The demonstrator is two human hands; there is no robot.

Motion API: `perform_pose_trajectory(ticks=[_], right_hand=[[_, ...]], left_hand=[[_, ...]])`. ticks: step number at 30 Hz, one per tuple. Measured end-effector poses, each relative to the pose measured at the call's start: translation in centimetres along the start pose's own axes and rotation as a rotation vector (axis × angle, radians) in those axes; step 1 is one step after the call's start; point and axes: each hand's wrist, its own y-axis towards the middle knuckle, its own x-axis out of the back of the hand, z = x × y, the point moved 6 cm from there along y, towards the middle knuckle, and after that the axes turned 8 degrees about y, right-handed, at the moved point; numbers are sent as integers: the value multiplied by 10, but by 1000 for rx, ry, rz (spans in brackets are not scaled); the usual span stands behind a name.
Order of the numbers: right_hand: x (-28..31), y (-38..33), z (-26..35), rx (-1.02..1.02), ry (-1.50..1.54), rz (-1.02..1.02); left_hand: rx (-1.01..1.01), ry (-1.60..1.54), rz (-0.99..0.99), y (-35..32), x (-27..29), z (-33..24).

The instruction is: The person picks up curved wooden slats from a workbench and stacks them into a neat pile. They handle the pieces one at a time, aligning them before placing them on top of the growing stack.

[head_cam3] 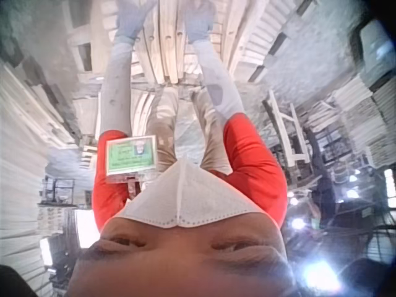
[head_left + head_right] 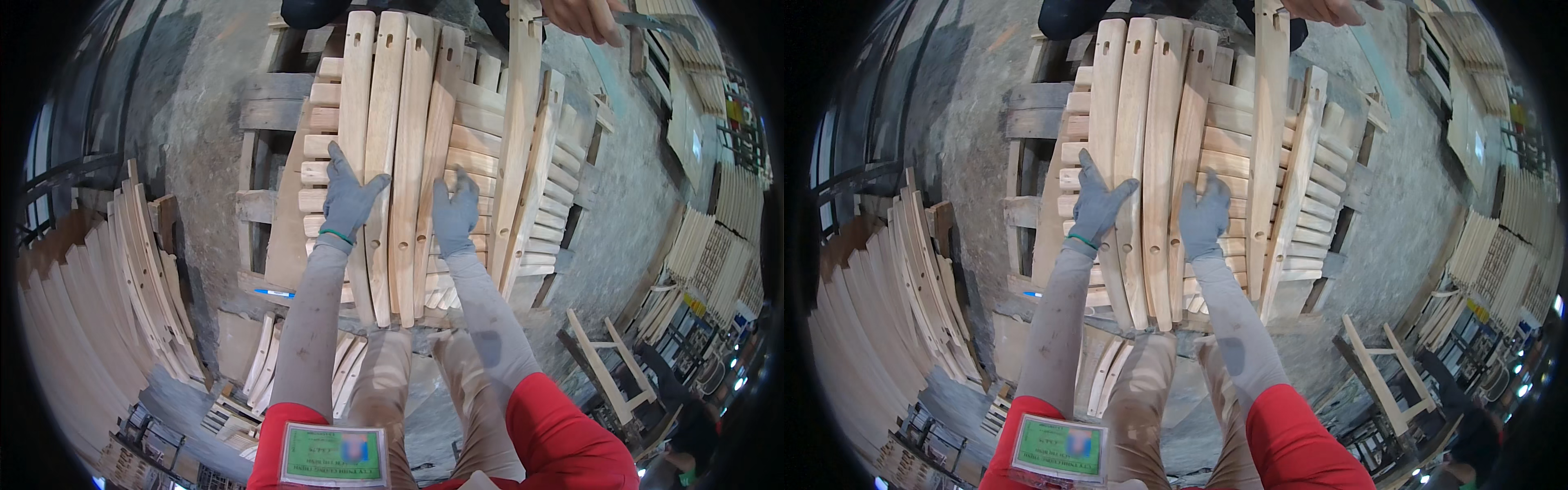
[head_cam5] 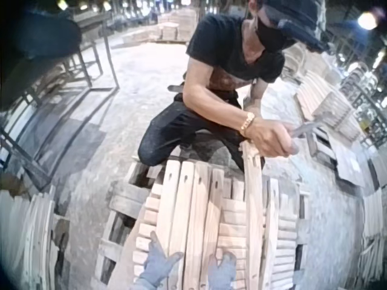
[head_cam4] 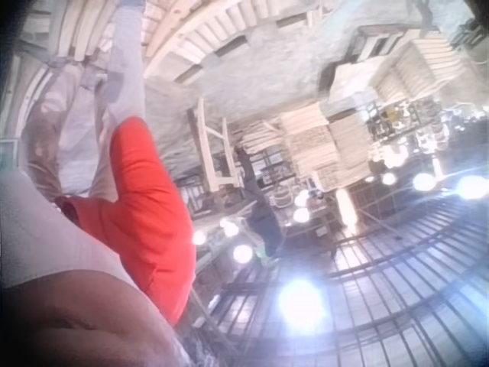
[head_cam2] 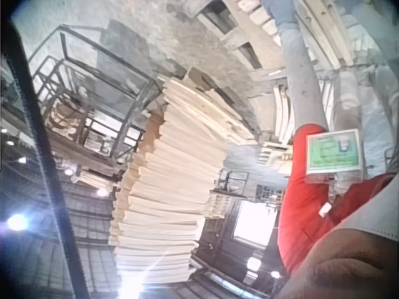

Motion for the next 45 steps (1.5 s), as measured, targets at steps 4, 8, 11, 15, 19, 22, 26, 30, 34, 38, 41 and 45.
perform_pose_trajectory(ticks=[4, 8, 11, 15, 19, 22, 26, 30, 34, 38, 41, 45], right_hand=[[-13, -3, -52, -461, 486, 94], [-9, 0, -39, -443, 460, 213], [6, -5, -20, -273, 309, 124], [30, -33, 0, -220, 526, -1], [20, -39, 29, -233, 743, 77], [2, -17, 56, -40, 378, 125], [-3, -8, 80, 287, 15, 71], [-12, 19, -2, -344, 273, 310], [-38, -17, 30, -225, 272, 323], [-33, -33, 30, -211, 302, 356], [-11, -38, 3, -216, 256, 381], [12, -73, -32, -186, 254, 507]], left_hand=[[-31, -4, 20, -6, -13, -7], [-6, -21, 23, -5, -10, -6], [-37, -4, -76, 0, -4, -2], [54, -128, -17, 0, -8, 8], [73, -190, -11, -1, -8, 9], [80, -162, 10, 2, -9, 4], [42, -105, -37, 3, 2, 17], [109, -176, -21, -2, -13, 3], [184, -220, -65, -25, -12, 32], [64, -210, -135, -63, -22, 54], [132, -362, -27, -101, -53, 43], [-17, -516, 111, -184, -92, 59]])
